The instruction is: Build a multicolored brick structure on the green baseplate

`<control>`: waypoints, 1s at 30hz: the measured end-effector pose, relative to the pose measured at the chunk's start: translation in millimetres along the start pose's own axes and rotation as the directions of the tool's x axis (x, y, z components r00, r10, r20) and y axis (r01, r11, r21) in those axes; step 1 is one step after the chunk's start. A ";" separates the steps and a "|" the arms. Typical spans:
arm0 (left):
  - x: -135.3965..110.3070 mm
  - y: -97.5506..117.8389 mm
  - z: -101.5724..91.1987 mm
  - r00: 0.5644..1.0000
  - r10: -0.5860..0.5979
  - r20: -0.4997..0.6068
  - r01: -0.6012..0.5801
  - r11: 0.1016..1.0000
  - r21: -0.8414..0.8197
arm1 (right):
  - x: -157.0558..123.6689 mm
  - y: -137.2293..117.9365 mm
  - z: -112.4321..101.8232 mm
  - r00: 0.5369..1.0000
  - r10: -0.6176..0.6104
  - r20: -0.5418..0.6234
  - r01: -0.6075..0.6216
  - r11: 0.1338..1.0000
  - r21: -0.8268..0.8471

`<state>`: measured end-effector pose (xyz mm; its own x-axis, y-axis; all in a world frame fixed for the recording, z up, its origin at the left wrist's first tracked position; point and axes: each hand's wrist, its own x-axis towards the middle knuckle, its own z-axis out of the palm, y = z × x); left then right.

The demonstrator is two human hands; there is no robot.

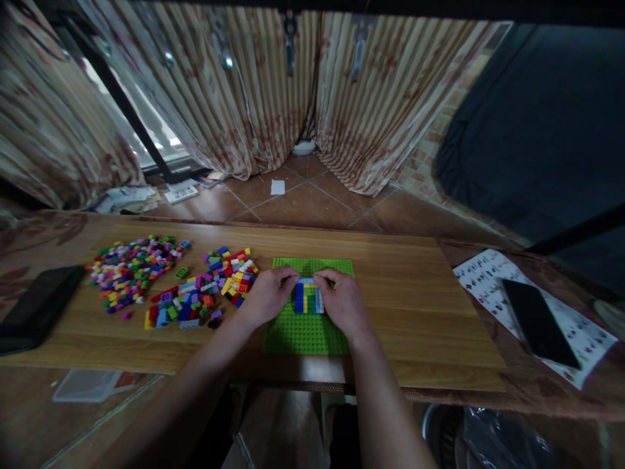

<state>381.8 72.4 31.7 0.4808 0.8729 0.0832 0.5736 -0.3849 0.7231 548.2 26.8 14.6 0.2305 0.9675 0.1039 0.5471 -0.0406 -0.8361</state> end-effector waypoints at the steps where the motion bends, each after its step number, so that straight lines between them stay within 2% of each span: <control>1: 0.0 0.2 -0.1 1.000 0.004 -0.001 -0.004 1.000 0.012 | 0.3 0.4 0.7 1.000 -0.003 -0.005 0.003 1.000 -0.010; 7: 1.8 -1.6 1.4 1.000 0.024 0.006 -0.025 0.999 0.042 | 4.1 6.1 2.3 0.998 -0.028 -0.054 0.026 0.999 -0.029; 13: 2.2 -1.9 2.7 1.000 0.014 0.005 -0.014 0.999 0.050 | 6.3 10.8 4.2 0.994 -0.003 -0.110 -0.004 0.998 -0.065; 18: 0.2 -1.2 3.4 1.000 0.009 -0.003 -0.008 0.998 0.066 | 5.9 14.0 0.1 0.998 0.007 -0.066 -0.007 1.000 -0.004; 20: -0.8 -1.7 4.3 1.000 0.006 -0.014 -0.006 0.999 0.051 | 5.2 16.7 -4.8 0.997 0.054 -0.054 -0.049 0.994 0.102; 24: -2.4 -2.6 5.0 0.999 0.008 -0.033 -0.007 1.000 0.020 | 4.0 23.9 -13.2 0.960 0.244 -0.135 -0.186 0.922 0.340; 27: -2.7 -2.3 3.9 0.999 0.001 -0.036 -0.001 1.000 -0.002 | 4.0 25.5 -13.6 0.939 0.298 -0.171 -0.222 0.907 0.359; 30: -2.9 -1.9 3.4 0.999 0.002 -0.036 -0.003 1.000 -0.016 | 5.1 22.3 -10.4 0.940 0.284 -0.188 -0.220 0.927 0.304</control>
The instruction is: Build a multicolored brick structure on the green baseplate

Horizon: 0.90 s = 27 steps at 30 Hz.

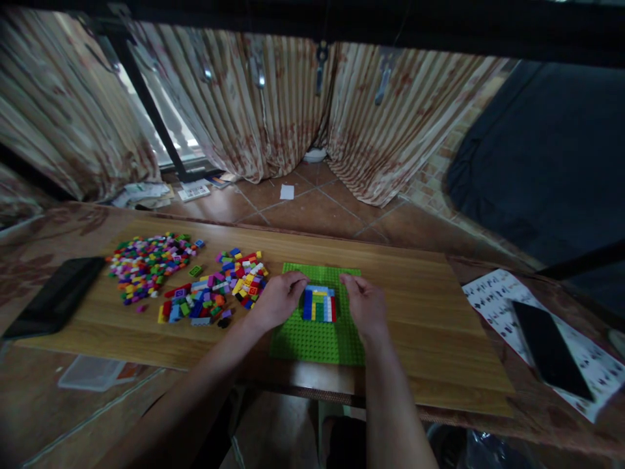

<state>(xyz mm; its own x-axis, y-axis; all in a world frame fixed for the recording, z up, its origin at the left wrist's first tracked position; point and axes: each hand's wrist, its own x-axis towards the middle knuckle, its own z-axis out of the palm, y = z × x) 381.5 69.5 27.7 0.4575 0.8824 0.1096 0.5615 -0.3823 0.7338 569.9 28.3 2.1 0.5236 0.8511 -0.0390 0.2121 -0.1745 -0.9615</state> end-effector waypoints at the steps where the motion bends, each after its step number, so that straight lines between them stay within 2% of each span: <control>1: -0.2 -0.1 0.0 1.000 0.003 -0.001 -0.003 1.000 -0.004 | 0.1 -0.8 1.5 1.000 -0.007 -0.005 0.007 1.000 -0.012; 7: -3.0 -3.4 -4.2 0.999 -0.001 -0.033 -0.001 0.999 -0.050 | 3.2 0.2 3.4 0.998 -0.063 -0.023 0.061 0.996 -0.059; 12: -8.4 -5.4 -13.1 0.994 -0.010 -0.106 -0.001 0.994 -0.105 | -1.8 -6.0 5.7 0.988 -0.134 -0.075 0.122 0.983 -0.140; 16: -11.3 -7.5 -24.6 0.983 -0.025 -0.182 -0.007 0.985 -0.175 | -10.0 -18.4 14.2 0.960 -0.214 -0.181 0.189 0.971 -0.144; 19: -12.1 -15.7 -44.2 0.958 -0.079 -0.276 0.005 0.966 -0.258 | -18.3 -27.0 23.5 0.912 -0.332 -0.240 0.294 0.938 -0.182; 22: -13.9 -31.3 -71.1 0.887 -0.184 -0.424 0.017 0.929 -0.369 | -33.0 -35.9 37.7 0.846 -0.517 -0.132 0.474 0.842 -0.258; 24: -16.5 -43.2 -88.3 0.816 -0.260 -0.516 -0.004 0.891 -0.455 | -46.1 -41.2 51.3 0.811 -0.585 0.021 0.571 0.781 -0.252; 27: -21.7 -57.0 -106.6 0.760 -0.337 -0.555 0.005 0.858 -0.514 | -64.4 -44.2 75.6 0.730 -0.639 0.244 0.681 0.710 -0.177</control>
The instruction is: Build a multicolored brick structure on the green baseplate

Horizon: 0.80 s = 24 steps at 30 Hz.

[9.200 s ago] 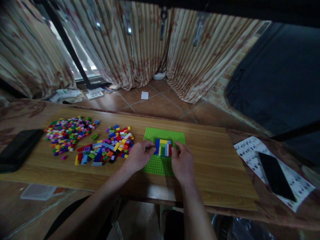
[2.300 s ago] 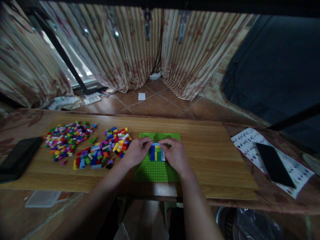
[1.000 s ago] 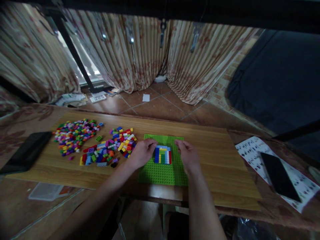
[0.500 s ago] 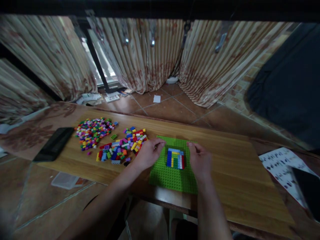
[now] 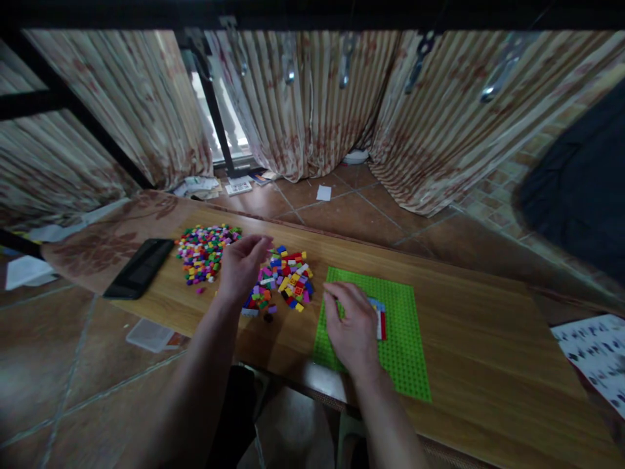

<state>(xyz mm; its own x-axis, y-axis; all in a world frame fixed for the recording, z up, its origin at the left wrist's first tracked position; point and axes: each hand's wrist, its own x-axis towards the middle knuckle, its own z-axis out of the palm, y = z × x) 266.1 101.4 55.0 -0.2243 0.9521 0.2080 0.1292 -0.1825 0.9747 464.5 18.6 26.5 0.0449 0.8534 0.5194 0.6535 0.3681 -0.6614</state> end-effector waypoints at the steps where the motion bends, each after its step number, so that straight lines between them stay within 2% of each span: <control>1: 1.6 -0.6 -4.4 1.000 -0.012 -0.012 0.012 1.000 -0.001 | -1.6 -4.0 8.1 0.998 -0.034 0.059 0.033 0.999 0.003; 3: 2.6 -1.5 -9.2 1.000 -0.024 -0.017 0.025 1.000 0.006 | -3.7 -8.2 23.4 0.988 -0.038 0.149 0.041 0.999 -0.016; 6: 1.2 -3.0 -8.9 1.000 -0.010 0.021 0.010 1.000 0.008 | -3.6 -8.6 41.1 0.977 0.005 0.215 0.013 0.997 -0.081; 10: -1.1 -4.5 -4.3 0.996 0.031 0.082 -0.030 1.000 -0.008 | -0.2 -8.0 54.8 0.967 0.054 0.251 -0.016 0.988 -0.152; 13: -1.9 -3.4 -2.4 0.996 0.017 0.092 -0.017 1.000 -0.005 | 2.1 -10.5 58.4 0.967 0.074 0.242 -0.039 0.989 -0.144; 20: -4.8 -6.0 4.6 0.989 -0.007 0.151 0.004 1.000 0.021 | 5.3 -14.2 44.1 0.983 0.173 0.061 -0.179 0.976 0.126; 22: -7.4 -8.4 9.8 0.984 0.005 0.179 -0.015 0.999 0.052 | 6.4 -9.3 34.5 0.975 0.220 -0.031 -0.209 0.955 0.211; 24: -11.1 -9.4 16.2 0.975 0.016 0.223 -0.035 0.996 0.084 | 8.1 -1.2 21.6 0.946 0.294 -0.135 -0.248 0.927 0.280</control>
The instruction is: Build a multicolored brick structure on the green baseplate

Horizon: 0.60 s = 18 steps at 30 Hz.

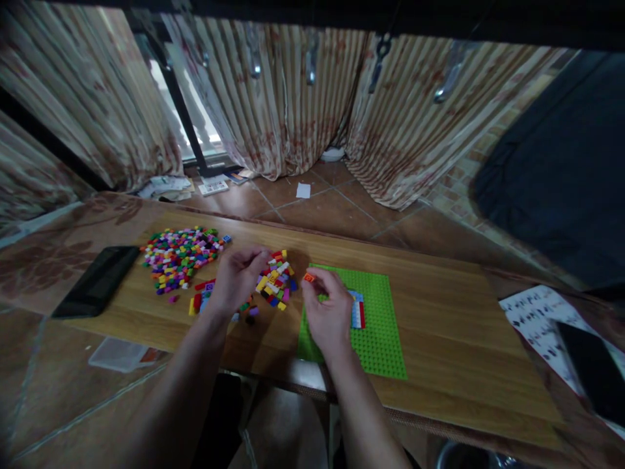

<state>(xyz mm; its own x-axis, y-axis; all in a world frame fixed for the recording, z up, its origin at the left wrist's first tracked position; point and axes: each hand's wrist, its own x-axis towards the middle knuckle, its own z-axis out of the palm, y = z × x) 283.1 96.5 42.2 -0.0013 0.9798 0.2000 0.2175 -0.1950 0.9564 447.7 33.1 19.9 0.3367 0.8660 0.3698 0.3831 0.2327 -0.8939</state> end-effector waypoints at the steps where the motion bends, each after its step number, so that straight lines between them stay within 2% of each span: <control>1: -1.4 0.4 3.8 1.000 0.007 0.031 -0.008 1.000 0.018 | 3.6 2.2 -8.1 0.998 0.036 -0.058 -0.035 0.999 0.024; 3: -4.5 1.9 11.4 0.996 0.025 0.088 -0.029 0.998 0.048 | 11.5 7.5 -26.2 0.980 0.122 -0.158 -0.110 0.991 0.082; 7: -11.6 3.6 26.4 0.979 0.062 0.196 -0.080 0.993 0.087 | 24.7 20.3 -61.6 0.916 0.226 -0.332 -0.161 0.964 0.213; 11: -17.9 4.8 42.4 0.953 0.092 0.287 -0.133 0.983 0.127 | 27.3 30.5 -83.4 0.892 0.324 -0.316 -0.240 0.931 0.276; 18: -25.3 8.8 71.1 0.916 0.090 0.391 -0.183 0.961 0.207 | 22.3 37.2 -93.6 0.898 0.356 -0.257 -0.311 0.929 0.200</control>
<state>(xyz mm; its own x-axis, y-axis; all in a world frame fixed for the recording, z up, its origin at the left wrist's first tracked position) 354.4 73.1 30.4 0.4002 0.8973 0.1863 0.4116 -0.3577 0.8382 550.0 19.6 18.6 0.6604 0.7468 0.0790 0.0793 0.0352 -0.9962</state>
